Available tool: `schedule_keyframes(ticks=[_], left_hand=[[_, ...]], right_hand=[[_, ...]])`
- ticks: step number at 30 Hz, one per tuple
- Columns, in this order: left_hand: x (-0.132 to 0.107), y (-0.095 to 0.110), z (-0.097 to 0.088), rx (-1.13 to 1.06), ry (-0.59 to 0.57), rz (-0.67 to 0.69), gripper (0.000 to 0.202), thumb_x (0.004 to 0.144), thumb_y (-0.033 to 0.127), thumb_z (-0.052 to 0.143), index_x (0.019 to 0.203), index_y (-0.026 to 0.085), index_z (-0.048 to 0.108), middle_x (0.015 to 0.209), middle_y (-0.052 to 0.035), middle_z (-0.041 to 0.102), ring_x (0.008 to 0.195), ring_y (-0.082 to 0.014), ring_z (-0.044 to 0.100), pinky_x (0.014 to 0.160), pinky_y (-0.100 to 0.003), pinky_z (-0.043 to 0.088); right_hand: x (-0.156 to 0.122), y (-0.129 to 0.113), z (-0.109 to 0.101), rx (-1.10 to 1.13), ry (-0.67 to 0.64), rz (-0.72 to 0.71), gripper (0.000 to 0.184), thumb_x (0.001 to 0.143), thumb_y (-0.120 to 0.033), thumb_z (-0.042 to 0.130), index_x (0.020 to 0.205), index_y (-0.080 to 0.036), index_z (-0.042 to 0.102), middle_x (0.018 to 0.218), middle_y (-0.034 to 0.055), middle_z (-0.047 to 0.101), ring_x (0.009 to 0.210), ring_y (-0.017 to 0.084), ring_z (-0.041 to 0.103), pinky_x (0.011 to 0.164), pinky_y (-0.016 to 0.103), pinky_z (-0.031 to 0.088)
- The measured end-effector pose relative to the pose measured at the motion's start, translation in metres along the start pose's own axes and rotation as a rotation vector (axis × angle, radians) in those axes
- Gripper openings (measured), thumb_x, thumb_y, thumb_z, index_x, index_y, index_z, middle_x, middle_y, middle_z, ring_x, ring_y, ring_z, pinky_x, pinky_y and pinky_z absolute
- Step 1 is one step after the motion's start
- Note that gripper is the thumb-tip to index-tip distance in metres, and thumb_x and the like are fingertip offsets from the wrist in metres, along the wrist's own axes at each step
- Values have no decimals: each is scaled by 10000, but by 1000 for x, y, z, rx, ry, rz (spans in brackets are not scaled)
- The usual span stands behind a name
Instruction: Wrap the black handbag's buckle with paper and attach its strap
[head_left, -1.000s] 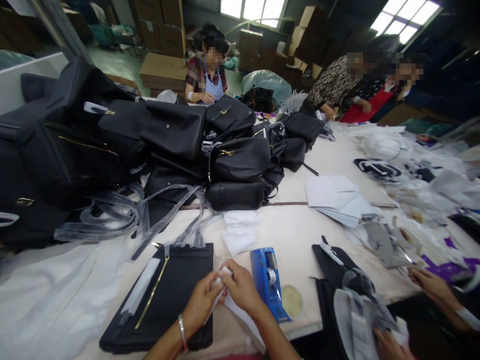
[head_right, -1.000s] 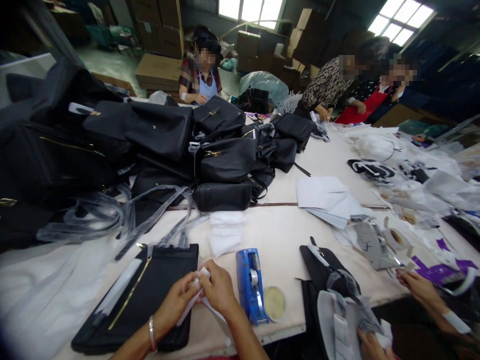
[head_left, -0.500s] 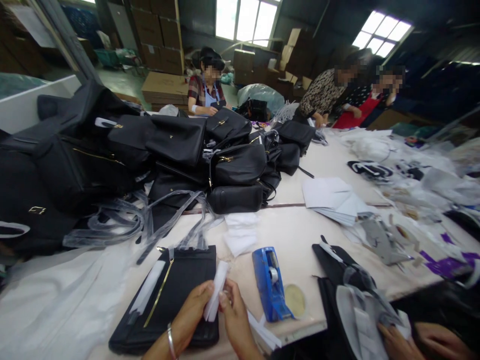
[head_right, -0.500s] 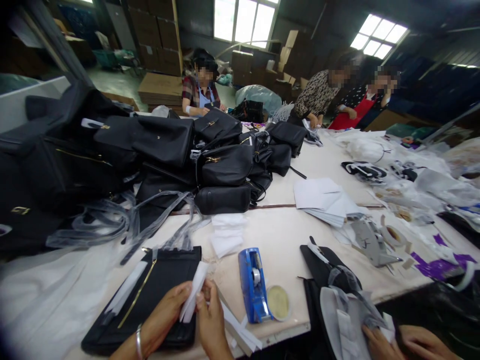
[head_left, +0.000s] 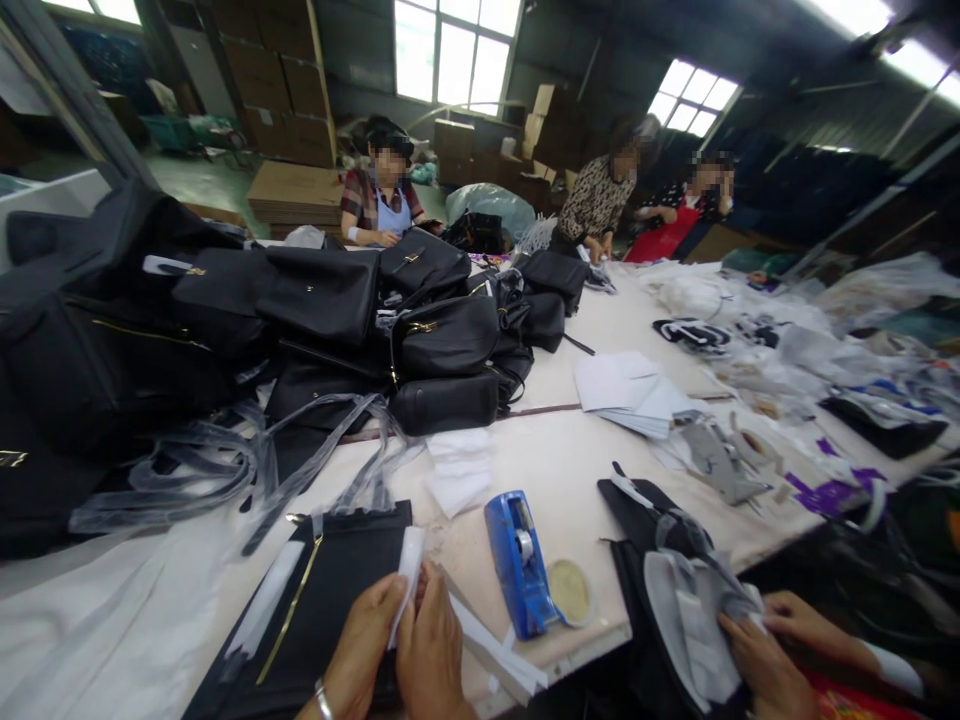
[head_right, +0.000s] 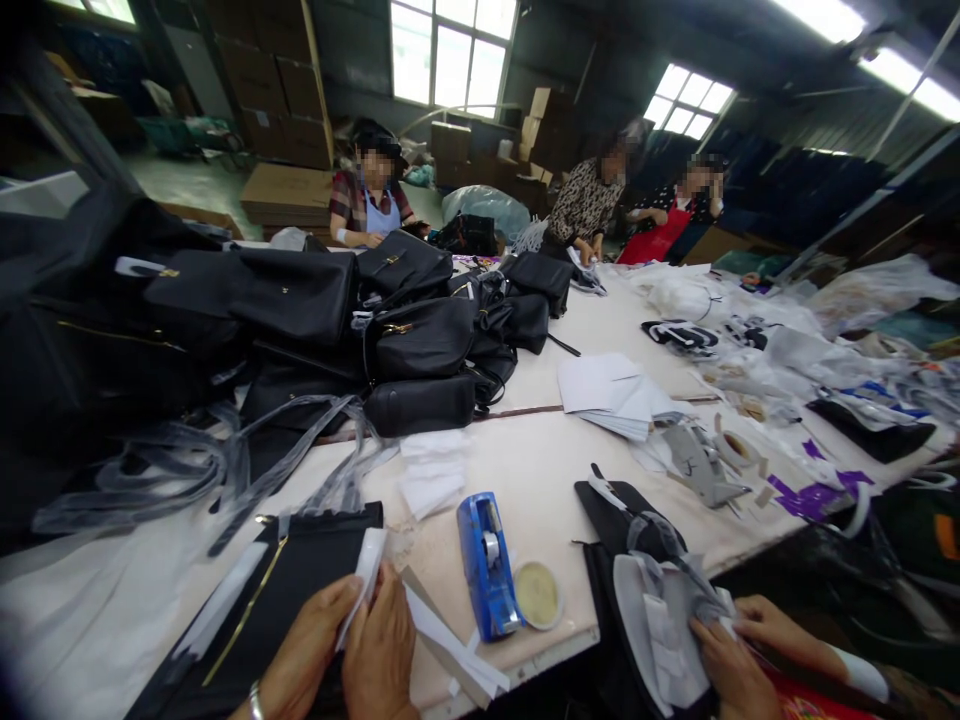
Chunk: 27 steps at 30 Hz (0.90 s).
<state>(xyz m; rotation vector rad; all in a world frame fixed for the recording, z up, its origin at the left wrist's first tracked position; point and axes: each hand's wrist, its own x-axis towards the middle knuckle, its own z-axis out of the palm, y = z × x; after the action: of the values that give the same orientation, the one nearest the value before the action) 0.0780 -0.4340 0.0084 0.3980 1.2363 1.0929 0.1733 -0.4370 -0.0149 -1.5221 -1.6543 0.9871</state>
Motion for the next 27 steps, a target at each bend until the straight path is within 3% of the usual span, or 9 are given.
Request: schedule_keyframes(ticks=[2,8,12,14,16,19,21,23,27], left_hand=[[3,-4,3,14,69,-2,458,703,541,682,926,142,700,780,-57,721,715,-212,641,692,-298,487],[10,-13,10,-30,158,-27,390,622,483,756,802,148,673,648,-13,682,659,-213,639,652,-311,492],[15,-10,10,26,197,-43,434,551,508,784,739,137,659,631,-19,674,603,-188,613,586,-282,480],[17,-7,9,76,222,-63,452,541,523,783,720,129,652,606,-18,659,543,-159,578,535,-260,461],[18,-7,8,119,241,-77,459,560,545,764,702,126,643,579,-11,636,501,-134,544,498,-242,443],[19,-8,8,160,233,-65,464,589,573,731,674,127,634,566,-10,617,490,-127,533,474,-232,432],[19,-9,9,178,226,-56,469,586,583,726,665,131,632,563,-13,616,486,-132,533,458,-233,427],[19,-10,10,184,221,-52,468,585,587,723,668,136,630,563,-12,618,485,-133,534,454,-231,427],[18,-11,9,186,205,-41,448,632,571,703,712,136,628,590,-9,629,502,-120,533,470,-216,429]], right_hand=[[2,1,-14,-4,-21,-53,504,844,-329,442,1346,-279,424,1217,89,613,1138,312,563,878,502,515],[-4,12,-61,-28,-88,-187,508,789,-382,512,1291,-451,486,1250,38,605,1189,287,530,852,370,544],[-15,12,-65,-122,-209,-249,575,811,-412,521,1374,-380,405,1340,16,544,1189,314,529,925,467,512],[-14,18,-79,-176,-238,-243,614,827,-384,539,1410,-336,352,1369,31,516,1198,313,518,968,497,469],[-7,33,-107,-273,-138,-162,523,871,-332,499,1382,-292,397,1329,69,545,1192,292,512,1003,487,419],[11,67,-158,-386,147,114,293,887,-332,460,1120,-216,592,1109,125,629,1092,293,541,978,478,389],[21,89,-180,-360,142,255,247,858,-379,487,955,-202,630,977,111,649,980,288,576,909,455,419],[27,105,-188,-307,76,318,267,836,-434,500,819,-207,640,825,64,655,823,249,600,801,394,462],[30,115,-181,-241,27,330,380,805,-533,503,643,-206,609,639,1,606,656,188,568,655,296,464]])
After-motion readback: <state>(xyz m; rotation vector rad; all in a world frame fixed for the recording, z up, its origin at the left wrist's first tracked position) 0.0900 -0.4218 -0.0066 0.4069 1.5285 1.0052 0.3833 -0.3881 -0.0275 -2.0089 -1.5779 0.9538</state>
